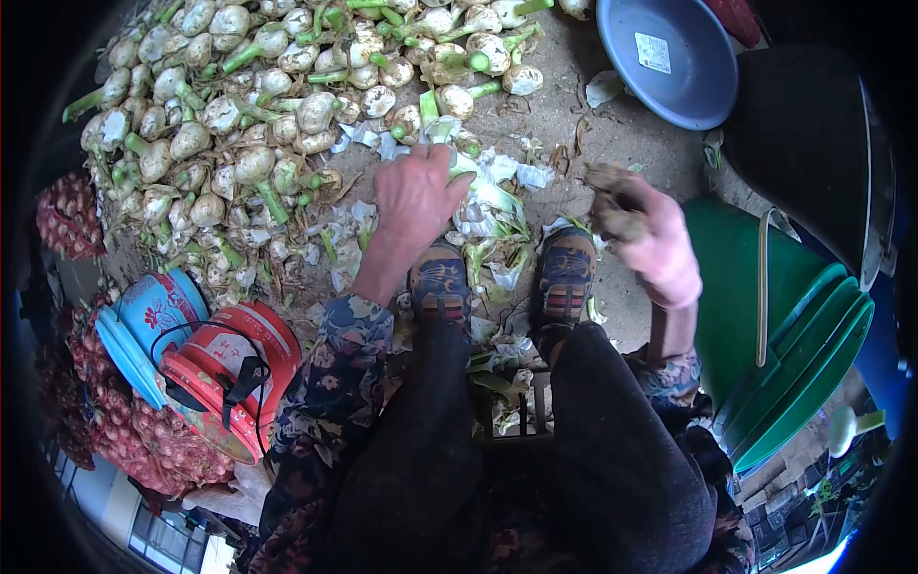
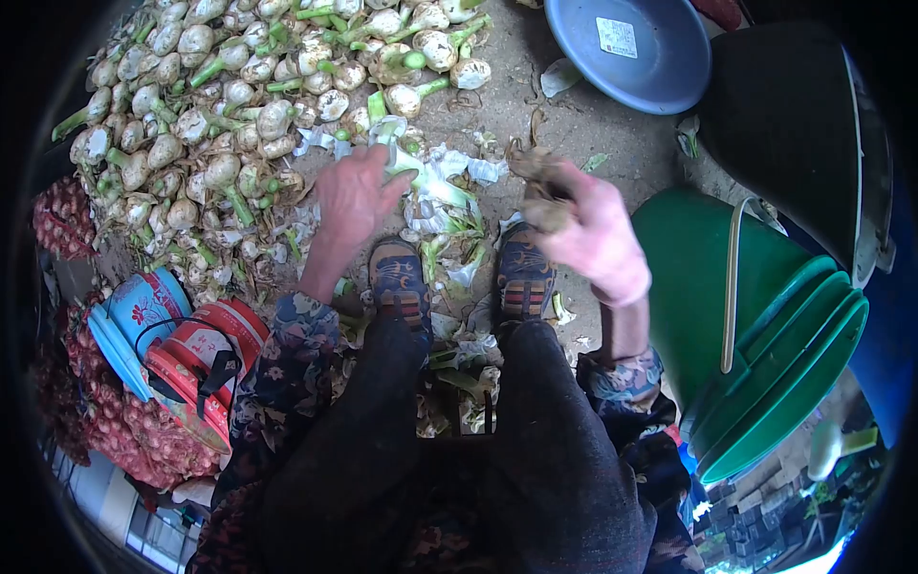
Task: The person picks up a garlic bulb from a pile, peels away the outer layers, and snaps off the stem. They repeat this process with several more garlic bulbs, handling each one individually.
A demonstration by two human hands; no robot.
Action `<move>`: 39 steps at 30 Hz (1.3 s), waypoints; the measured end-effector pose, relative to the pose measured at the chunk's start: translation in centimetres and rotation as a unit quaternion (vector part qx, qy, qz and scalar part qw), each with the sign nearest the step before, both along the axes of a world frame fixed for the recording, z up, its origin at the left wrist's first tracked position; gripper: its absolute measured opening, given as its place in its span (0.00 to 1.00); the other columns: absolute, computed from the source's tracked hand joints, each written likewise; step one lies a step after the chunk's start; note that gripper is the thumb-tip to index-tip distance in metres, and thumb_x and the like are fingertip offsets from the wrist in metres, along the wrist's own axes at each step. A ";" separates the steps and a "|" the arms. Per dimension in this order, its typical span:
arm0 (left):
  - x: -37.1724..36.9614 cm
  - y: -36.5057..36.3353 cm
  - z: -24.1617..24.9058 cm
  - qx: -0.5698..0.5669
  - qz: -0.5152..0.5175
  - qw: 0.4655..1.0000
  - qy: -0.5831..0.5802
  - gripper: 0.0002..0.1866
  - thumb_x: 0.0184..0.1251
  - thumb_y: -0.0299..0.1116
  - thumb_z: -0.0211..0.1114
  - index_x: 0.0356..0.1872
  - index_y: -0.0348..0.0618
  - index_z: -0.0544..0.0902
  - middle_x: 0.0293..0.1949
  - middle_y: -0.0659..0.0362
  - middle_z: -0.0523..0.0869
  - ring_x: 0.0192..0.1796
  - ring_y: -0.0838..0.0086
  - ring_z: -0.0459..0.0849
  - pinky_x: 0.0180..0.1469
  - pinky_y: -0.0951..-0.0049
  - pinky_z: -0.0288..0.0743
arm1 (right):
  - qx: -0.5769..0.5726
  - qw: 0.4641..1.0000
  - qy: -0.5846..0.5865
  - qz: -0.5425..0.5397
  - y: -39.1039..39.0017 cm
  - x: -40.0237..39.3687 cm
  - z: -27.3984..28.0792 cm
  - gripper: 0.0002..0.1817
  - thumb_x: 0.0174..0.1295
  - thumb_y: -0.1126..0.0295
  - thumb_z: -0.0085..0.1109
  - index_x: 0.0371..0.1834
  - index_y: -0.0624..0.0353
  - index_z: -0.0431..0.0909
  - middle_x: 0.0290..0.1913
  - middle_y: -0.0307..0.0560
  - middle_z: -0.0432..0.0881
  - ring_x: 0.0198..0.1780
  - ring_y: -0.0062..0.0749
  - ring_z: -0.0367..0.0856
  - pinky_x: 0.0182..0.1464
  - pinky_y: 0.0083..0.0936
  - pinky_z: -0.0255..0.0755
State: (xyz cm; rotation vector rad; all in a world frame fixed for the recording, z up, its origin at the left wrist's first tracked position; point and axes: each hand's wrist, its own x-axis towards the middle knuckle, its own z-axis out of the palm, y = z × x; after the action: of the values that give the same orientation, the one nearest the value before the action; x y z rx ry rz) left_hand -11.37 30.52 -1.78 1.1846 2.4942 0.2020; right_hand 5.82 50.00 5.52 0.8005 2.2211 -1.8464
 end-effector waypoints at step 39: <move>7.5 -3.2 1.1 0.307 0.135 0.922 -0.195 0.33 0.51 0.36 0.71 0.56 0.36 0.67 0.47 0.50 0.75 0.43 0.71 0.79 0.44 0.74 0.75 | -0.260 0.955 0.048 -0.131 -8.4 -1.5 -8.4 0.07 0.55 0.76 0.53 0.21 0.62 0.76 0.14 0.37 0.71 0.16 0.16 0.71 0.19 0.16 0.64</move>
State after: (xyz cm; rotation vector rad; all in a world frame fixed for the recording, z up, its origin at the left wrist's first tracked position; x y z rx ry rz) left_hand -3.92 27.31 -0.67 0.8665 2.2722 1.2405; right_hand 4.34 41.62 -2.89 0.9394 1.5948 -2.4828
